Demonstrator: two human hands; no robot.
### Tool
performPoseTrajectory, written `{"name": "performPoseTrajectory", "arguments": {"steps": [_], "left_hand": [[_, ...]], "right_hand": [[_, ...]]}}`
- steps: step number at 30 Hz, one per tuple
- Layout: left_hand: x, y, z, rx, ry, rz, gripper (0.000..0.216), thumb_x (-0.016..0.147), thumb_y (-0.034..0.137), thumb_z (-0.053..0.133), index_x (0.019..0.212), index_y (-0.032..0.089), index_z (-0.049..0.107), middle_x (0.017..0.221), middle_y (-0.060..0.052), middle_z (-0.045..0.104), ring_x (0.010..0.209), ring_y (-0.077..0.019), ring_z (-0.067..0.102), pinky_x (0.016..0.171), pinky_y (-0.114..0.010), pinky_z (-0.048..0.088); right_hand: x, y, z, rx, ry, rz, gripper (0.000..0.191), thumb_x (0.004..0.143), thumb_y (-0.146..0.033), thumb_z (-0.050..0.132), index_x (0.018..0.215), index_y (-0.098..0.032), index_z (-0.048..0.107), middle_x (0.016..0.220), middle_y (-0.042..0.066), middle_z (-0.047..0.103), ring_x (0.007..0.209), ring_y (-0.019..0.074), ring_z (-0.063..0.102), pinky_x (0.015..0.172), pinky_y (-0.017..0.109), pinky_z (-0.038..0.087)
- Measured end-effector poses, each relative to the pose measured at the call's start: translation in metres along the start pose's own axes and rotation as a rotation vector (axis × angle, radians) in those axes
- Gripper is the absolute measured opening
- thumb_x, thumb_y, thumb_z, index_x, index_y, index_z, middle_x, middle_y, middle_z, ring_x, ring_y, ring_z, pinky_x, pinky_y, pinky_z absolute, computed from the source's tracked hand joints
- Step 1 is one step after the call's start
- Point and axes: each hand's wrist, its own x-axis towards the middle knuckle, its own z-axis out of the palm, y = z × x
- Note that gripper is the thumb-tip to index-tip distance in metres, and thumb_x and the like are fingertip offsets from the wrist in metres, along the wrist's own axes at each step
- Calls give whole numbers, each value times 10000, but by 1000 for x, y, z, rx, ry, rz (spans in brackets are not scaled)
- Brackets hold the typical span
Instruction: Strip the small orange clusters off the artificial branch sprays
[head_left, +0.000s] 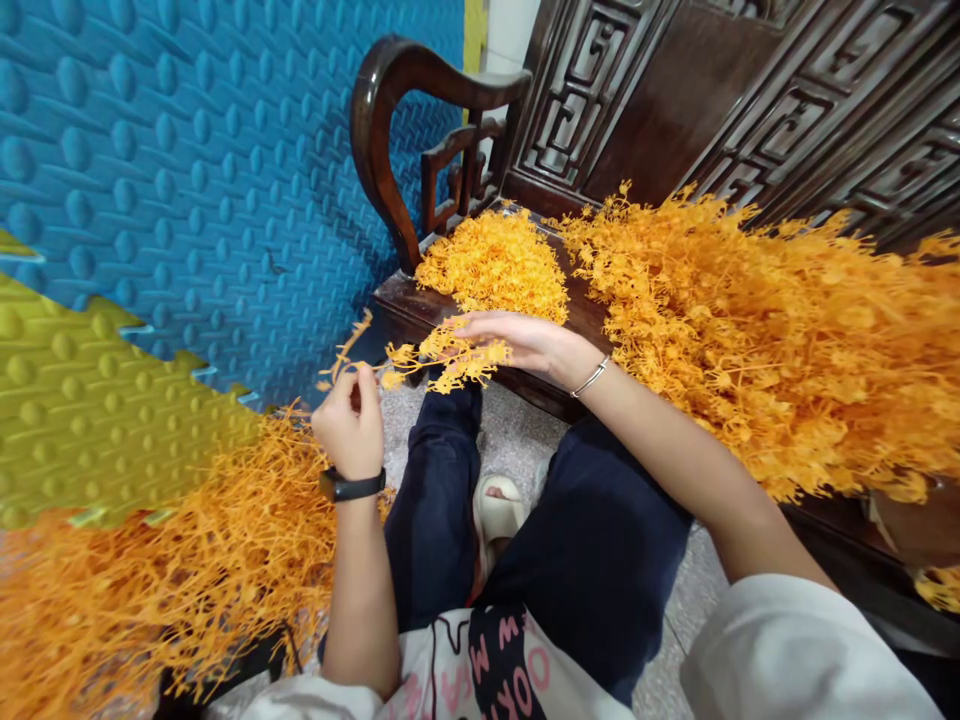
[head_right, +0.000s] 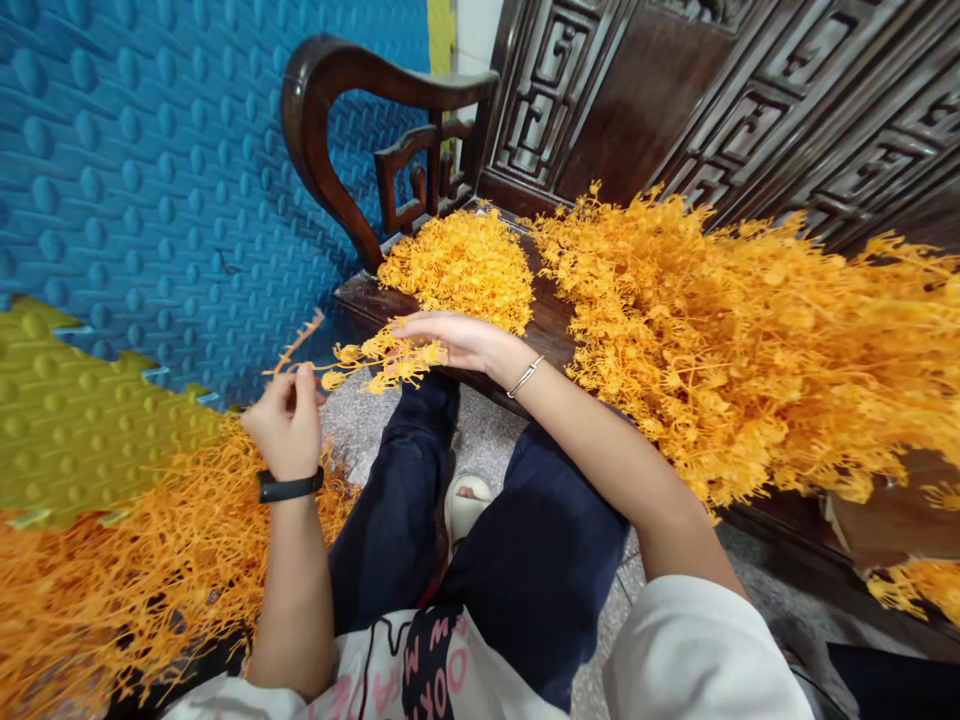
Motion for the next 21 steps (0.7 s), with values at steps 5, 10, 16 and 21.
{"name": "performPoseTrajectory", "arguments": {"steps": [5, 10, 16, 21], "left_hand": [[-19, 39, -2, -167, 97, 303, 274, 683, 367, 681, 879, 204, 583, 923, -41, 596, 885, -196, 545, 814, -307, 407], [-13, 36, 9, -47, -480, 465, 490, 672, 350, 693, 1127, 228, 556, 1261, -88, 530, 1224, -277, 407, 1043, -423, 228], [-11, 14, 19, -157, -489, 327, 230, 810, 262, 529, 1001, 205, 643, 1064, -58, 649, 1012, -207, 568, 915, -314, 385], [-11, 11, 16, -295, -435, 31, 168, 730, 319, 624, 795, 167, 659, 790, -16, 654, 744, -166, 580, 720, -253, 432]], "right_hand": [[11, 12, 5, 119, 25, 82, 98, 774, -102, 531, 802, -115, 624, 789, 58, 667, 708, 111, 629, 689, 220, 548], [14, 21, 11, 161, -19, 152, 166, 844, -130, 446, 769, -114, 593, 691, 36, 653, 633, 90, 620, 619, 196, 546], [7, 16, 5, -201, -78, 174, 406, 844, -453, 469, 748, -79, 596, 659, 117, 658, 560, 153, 629, 536, 275, 544], [-4, 4, 6, -403, 80, -106, 367, 802, -459, 537, 810, -100, 611, 653, 72, 644, 532, 100, 589, 489, 200, 481]]}}
